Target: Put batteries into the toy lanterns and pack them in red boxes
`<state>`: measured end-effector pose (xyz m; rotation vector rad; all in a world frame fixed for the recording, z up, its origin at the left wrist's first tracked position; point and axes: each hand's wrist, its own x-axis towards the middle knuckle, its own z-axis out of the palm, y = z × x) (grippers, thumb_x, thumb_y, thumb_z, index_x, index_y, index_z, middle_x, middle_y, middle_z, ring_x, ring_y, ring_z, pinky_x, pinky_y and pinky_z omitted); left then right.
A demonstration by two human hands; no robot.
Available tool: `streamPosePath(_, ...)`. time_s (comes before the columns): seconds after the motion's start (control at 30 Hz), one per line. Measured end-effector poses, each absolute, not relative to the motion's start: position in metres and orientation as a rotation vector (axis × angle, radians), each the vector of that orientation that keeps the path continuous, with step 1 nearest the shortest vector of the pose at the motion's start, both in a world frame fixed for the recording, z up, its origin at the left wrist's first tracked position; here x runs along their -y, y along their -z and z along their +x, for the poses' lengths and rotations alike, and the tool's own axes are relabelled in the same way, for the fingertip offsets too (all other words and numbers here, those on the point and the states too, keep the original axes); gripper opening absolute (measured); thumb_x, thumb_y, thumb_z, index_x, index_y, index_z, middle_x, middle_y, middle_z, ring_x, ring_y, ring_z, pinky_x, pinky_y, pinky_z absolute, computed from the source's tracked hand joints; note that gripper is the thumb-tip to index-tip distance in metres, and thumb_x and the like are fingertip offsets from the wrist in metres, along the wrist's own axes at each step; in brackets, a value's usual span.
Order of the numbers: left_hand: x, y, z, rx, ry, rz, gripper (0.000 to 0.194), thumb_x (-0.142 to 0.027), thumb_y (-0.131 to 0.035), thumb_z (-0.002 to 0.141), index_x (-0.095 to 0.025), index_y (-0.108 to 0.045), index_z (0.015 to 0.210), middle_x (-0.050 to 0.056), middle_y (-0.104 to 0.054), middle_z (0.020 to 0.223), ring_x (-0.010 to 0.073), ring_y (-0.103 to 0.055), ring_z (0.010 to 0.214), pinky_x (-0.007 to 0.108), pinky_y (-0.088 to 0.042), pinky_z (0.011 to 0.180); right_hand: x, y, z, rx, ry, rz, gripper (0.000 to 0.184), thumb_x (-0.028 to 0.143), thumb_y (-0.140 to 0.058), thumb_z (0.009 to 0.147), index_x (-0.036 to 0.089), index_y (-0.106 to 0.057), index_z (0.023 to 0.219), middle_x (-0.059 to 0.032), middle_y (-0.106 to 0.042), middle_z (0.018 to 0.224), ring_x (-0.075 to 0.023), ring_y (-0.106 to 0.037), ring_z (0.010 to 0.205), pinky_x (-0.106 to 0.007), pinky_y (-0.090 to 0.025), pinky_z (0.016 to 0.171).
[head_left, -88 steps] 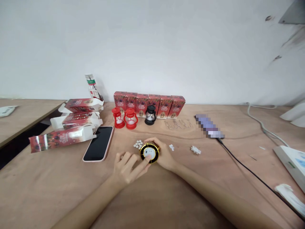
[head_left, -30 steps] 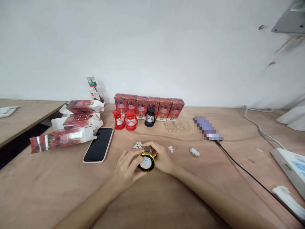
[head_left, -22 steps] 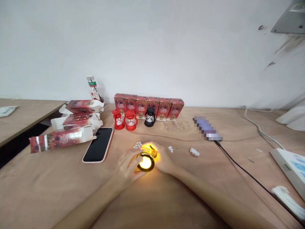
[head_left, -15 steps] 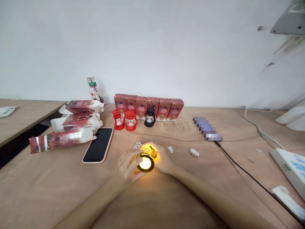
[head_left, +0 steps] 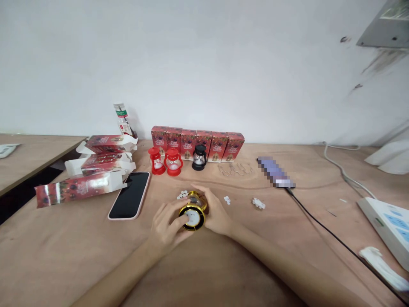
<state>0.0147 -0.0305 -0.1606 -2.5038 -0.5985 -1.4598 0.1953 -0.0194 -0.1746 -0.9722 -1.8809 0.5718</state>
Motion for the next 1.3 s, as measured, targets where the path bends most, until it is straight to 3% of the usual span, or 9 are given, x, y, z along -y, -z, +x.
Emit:
streamPosePath(0.1,0.03,0.156,0.012,0.612,1.513,-2.494,0.023,-0.023,-0.057,0.087,-0.02,-0.047,0.107,0.016,-0.066,0.107,0.0255,-0.063,0.104,0.038,-0.051,0.077,0.024,0.178,0.201,1.839,-0.322,-1.026,0.055,0.014,-0.052,0.075,0.021,-0.038,0.128,-0.0138,-0.052,0.129,-0.026,-0.048,0.124,-0.047,-0.04,0.102)
streamPosePath(0.2,0.031,0.152,0.011,0.667,1.574,-2.454,0.039,-0.024,-0.06,0.084,-0.02,-0.041,0.119,0.014,-0.068,0.105,0.0255,-0.064,0.1,0.038,-0.048,0.075,0.033,0.181,0.218,1.801,-0.017,-1.188,0.042,0.015,-0.047,0.081,0.022,-0.043,0.122,-0.0139,-0.053,0.123,-0.0271,-0.052,0.115,-0.049,-0.044,0.096)
streamPosePath(0.4,0.038,0.154,0.016,0.843,1.5,-2.278,0.028,-0.04,-0.054,0.089,-0.018,-0.052,0.105,0.01,-0.07,0.089,0.0225,-0.062,0.081,0.036,-0.034,0.071,0.046,0.187,0.266,1.756,0.364,-1.491,0.011,0.024,-0.049,0.087,0.021,-0.058,0.091,-0.012,-0.059,0.099,-0.0283,-0.054,0.092,-0.046,-0.044,0.082)
streamPosePath(0.63,0.038,0.153,0.015,0.87,1.403,-2.245,0.023,-0.034,-0.052,0.091,-0.018,-0.054,0.108,0.009,-0.07,0.09,0.0216,-0.061,0.08,0.037,-0.03,0.072,0.042,0.193,0.274,1.73,0.349,-1.72,0.033,0.042,-0.046,0.09,0.022,-0.064,0.07,-0.0089,-0.062,0.091,-0.0263,-0.051,0.086,-0.042,-0.041,0.078)
streamPosePath(0.83,0.035,0.155,0.015,0.825,1.392,-2.38,0.032,-0.038,-0.046,0.094,-0.015,-0.051,0.115,0.014,-0.069,0.098,0.0253,-0.065,0.093,0.039,-0.032,0.079,0.038,0.193,0.275,1.749,0.231,-1.65,0.037,0.04,-0.043,0.092,0.023,-0.066,0.07,-0.0072,-0.065,0.083,-0.026,-0.054,0.087,-0.04,-0.04,0.076)
streamPosePath(1.03,0.034,0.162,0.016,0.785,1.412,-2.414,0.032,-0.03,-0.053,0.09,-0.013,-0.05,0.118,0.016,-0.068,0.101,0.027,-0.063,0.1,0.042,-0.035,0.086,0.034,0.193,0.278,1.695,0.201,-1.532,0.034,0.045,-0.041,0.093,0.021,-0.058,0.076,-0.0063,-0.065,0.079,-0.0244,-0.055,0.079,-0.037,-0.042,0.069)
streamPosePath(1.13,0.033,0.163,0.016,0.772,1.409,-2.432,0.033,-0.028,-0.053,0.089,-0.014,-0.05,0.12,0.015,-0.067,0.102,0.0256,-0.064,0.098,0.041,-0.038,0.087,0.035,0.191,0.276,1.675,0.336,-1.444,0.026,0.038,-0.042,0.095,0.021,-0.054,0.08,-0.0056,-0.062,0.075,-0.0226,-0.055,0.073,-0.034,-0.041,0.064)
streamPosePath(1.23,0.034,0.161,0.016,0.766,1.397,-2.448,0.035,-0.026,-0.052,0.089,-0.015,-0.049,0.122,0.014,-0.066,0.102,0.0232,-0.064,0.092,0.038,-0.041,0.082,0.039,0.186,0.265,1.717,0.485,-1.204,0.01,0.021,-0.047,0.093,0.021,-0.053,0.085,-0.0035,-0.061,0.073,-0.0194,-0.055,0.068,-0.032,-0.039,0.063)
streamPosePath(1.3,0.034,0.16,0.016,0.768,1.395,-2.442,0.035,-0.025,-0.053,0.089,-0.016,-0.05,0.122,0.013,-0.066,0.1,0.0215,-0.063,0.086,0.035,-0.041,0.077,0.044,0.182,0.25,1.745,0.512,-1.024,0.01,0.011,-0.048,0.091,0.02,-0.051,0.09,-0.0025,-0.062,0.075,-0.0172,-0.056,0.067,-0.031,-0.038,0.064)
